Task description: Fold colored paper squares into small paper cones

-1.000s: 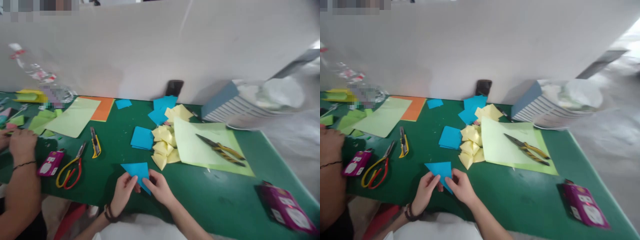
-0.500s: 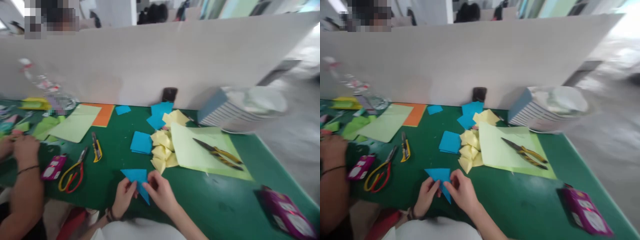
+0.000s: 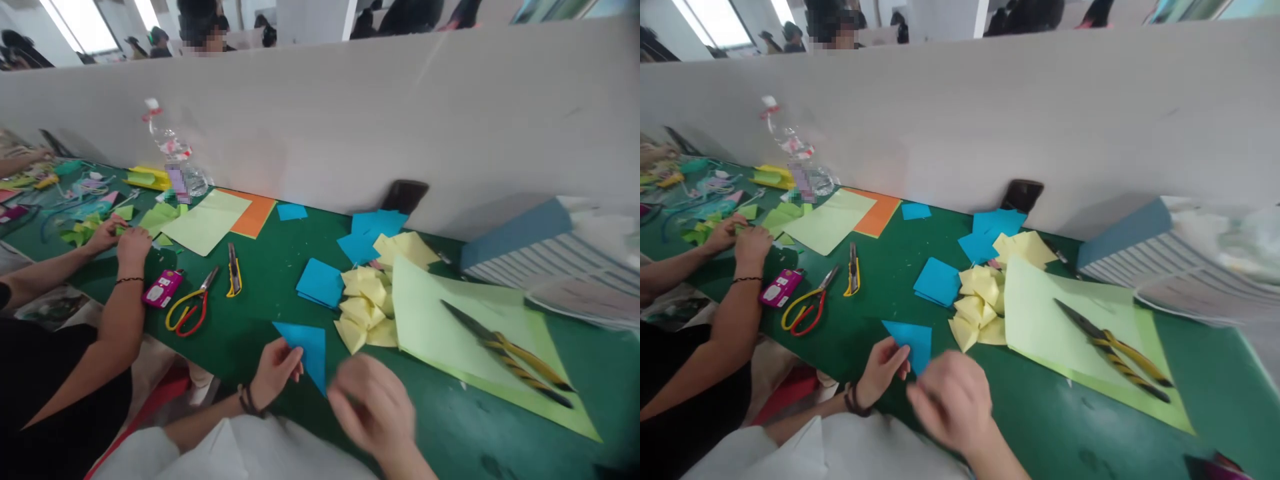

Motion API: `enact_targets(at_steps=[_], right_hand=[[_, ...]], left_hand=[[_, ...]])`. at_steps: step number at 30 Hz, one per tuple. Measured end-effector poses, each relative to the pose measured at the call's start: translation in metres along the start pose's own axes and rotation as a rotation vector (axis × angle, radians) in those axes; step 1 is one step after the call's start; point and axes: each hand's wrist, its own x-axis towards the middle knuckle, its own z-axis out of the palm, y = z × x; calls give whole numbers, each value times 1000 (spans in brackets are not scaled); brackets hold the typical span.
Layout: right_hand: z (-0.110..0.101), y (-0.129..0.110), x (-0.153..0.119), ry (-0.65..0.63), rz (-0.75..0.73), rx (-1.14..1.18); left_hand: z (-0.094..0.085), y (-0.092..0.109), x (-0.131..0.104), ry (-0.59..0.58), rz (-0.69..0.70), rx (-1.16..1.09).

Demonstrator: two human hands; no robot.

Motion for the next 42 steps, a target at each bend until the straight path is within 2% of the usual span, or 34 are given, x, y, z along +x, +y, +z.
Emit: enact_targets(at_steps=[1, 3, 5, 6, 11, 15, 18, 21, 25, 29, 34, 37, 42], right_hand=[[5, 7, 10, -2, -5, -24], [14, 21, 26, 20, 120, -13], [22, 33, 36, -38, 259, 113], [25, 37, 37, -68, 280, 147], [33, 46, 35, -126, 250, 205], [38, 47, 35, -126, 227, 218], [43, 49, 35, -101, 249, 215], [46, 55, 34, -76, 278, 213], [46, 62, 38, -71, 273, 234], [46, 60, 38, -71, 257, 251], [44, 58, 37, -94, 275, 257], [43, 57, 36, -120, 283, 249], [41, 57, 33, -140, 260, 242]], left_hand=[[-1, 1, 1, 9, 1, -9], [-2, 2, 2, 33, 9, -19], [-2, 4, 3, 59, 23, -18], [-1, 4, 3, 72, 32, -15], [2, -2, 8, 108, 75, 20], [-1, -6, 12, 108, 90, 63], [-5, -6, 9, 58, 73, 114], [-12, -7, 10, 97, 68, 244], [-24, -16, 20, 170, -10, 308], [-29, -21, 25, 99, 5, 322], [-22, -14, 19, 99, 46, 284], [-15, -9, 15, 40, 65, 185], [-5, -8, 12, 72, 83, 159]])
